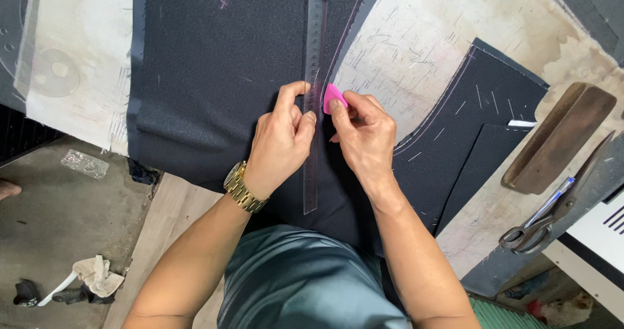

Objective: The person marks patterns on a piece of dark fabric using a curved ruler and a pink piece of chalk. They move the ruler along the fabric, tracing various curves and straight edges, and occasionally use a straight ruler and a tape measure to check dimensions.

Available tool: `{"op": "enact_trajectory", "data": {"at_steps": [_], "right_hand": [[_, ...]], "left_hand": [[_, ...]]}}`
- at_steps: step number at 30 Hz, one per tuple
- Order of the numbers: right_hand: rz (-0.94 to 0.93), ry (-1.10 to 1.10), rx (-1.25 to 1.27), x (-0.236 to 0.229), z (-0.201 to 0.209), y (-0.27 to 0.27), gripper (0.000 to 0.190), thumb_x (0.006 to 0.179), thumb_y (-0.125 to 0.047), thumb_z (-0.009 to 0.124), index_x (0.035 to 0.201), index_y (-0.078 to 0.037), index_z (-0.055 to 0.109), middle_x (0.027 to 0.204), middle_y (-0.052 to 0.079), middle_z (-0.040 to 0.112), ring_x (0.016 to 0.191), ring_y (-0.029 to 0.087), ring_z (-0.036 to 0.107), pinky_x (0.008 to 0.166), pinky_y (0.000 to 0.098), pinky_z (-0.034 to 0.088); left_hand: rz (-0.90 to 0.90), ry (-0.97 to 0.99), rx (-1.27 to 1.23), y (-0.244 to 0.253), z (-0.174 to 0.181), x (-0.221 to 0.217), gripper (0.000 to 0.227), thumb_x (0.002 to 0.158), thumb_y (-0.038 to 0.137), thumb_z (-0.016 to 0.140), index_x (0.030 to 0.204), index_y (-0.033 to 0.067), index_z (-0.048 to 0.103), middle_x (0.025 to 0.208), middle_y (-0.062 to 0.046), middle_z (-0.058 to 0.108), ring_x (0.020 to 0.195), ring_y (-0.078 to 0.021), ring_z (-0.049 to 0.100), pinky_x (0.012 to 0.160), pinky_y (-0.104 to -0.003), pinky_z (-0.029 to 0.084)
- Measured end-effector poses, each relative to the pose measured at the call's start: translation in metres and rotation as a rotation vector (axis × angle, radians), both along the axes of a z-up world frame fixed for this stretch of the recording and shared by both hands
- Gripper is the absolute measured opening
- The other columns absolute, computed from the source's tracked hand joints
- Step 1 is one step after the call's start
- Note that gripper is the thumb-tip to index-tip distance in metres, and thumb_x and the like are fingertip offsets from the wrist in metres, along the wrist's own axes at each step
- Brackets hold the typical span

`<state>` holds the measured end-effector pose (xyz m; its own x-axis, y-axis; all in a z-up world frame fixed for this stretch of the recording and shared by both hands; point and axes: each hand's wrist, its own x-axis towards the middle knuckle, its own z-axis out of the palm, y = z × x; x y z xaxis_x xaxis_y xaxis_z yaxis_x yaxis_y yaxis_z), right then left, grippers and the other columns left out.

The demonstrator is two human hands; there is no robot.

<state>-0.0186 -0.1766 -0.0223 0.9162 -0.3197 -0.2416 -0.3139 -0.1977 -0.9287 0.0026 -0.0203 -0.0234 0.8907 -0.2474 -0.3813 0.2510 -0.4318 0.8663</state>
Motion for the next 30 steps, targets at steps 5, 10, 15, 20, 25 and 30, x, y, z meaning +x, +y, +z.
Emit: {"op": "enact_trajectory", "data": {"at_steps": [5,10,15,20,25,30], "right_hand": [[0.019,0.022,-0.059,0.001,-0.007,-0.001,0.016,0.091,-0.003,0.078,0.105,0.004,0.076,0.078,0.016,0.064,0.066,0.018,0.066,0.041,0.0271,0.063],[0.109,0.009,-0.21,-0.001,-0.019,-0.004,0.01,0.092,-0.01,0.078,0.1,-0.005,0.078,0.079,0.012,0.068,0.069,0.017,0.068,0.048,0.025,0.06],[0.114,0.06,-0.114,-0.009,0.011,-0.008,0.007,0.091,-0.007,0.077,0.098,-0.004,0.078,0.078,0.014,0.069,0.064,0.019,0.069,0.048,0.0298,0.062],[-0.008,-0.02,0.062,-0.027,0.005,-0.026,0.013,0.092,0.007,0.073,0.105,0.009,0.074,0.081,0.019,0.064,0.063,0.024,0.07,0.049,0.0372,0.067],[0.018,-0.058,0.063,-0.026,0.007,-0.023,0.015,0.091,0.007,0.075,0.106,0.011,0.073,0.081,0.019,0.062,0.064,0.026,0.071,0.05,0.0395,0.067],[0.078,-0.048,0.048,-0.013,-0.002,-0.011,0.017,0.093,0.002,0.075,0.108,0.01,0.073,0.08,0.019,0.062,0.062,0.024,0.07,0.05,0.0376,0.068]], "left_hand": [[0.011,-0.012,0.009,-0.002,0.002,-0.001,0.036,0.096,0.006,0.057,0.131,0.0084,0.052,0.054,-0.005,0.052,0.051,-0.0262,0.061,0.054,-0.039,0.05],[0.028,-0.03,0.044,-0.005,-0.005,-0.004,0.037,0.095,0.006,0.058,0.131,0.0088,0.052,0.054,-0.006,0.052,0.051,-0.0304,0.063,0.053,-0.042,0.05],[0.061,-0.001,0.003,-0.004,0.001,-0.006,0.034,0.095,0.006,0.057,0.128,0.0081,0.051,0.053,-0.005,0.055,0.05,-0.0269,0.065,0.053,-0.038,0.052],[0.138,0.089,-0.052,-0.007,0.014,-0.02,0.032,0.095,0.006,0.054,0.127,0.0069,0.049,0.05,-0.002,0.059,0.045,-0.0215,0.067,0.051,-0.031,0.053],[0.133,0.079,-0.041,-0.011,0.002,-0.028,0.032,0.095,0.007,0.054,0.127,0.0063,0.049,0.05,-0.004,0.061,0.047,-0.0236,0.068,0.051,-0.033,0.053],[0.137,0.054,-0.029,-0.01,-0.006,-0.03,0.032,0.095,0.006,0.055,0.127,0.0074,0.05,0.051,-0.005,0.061,0.047,-0.0232,0.068,0.051,-0.034,0.053]]}}
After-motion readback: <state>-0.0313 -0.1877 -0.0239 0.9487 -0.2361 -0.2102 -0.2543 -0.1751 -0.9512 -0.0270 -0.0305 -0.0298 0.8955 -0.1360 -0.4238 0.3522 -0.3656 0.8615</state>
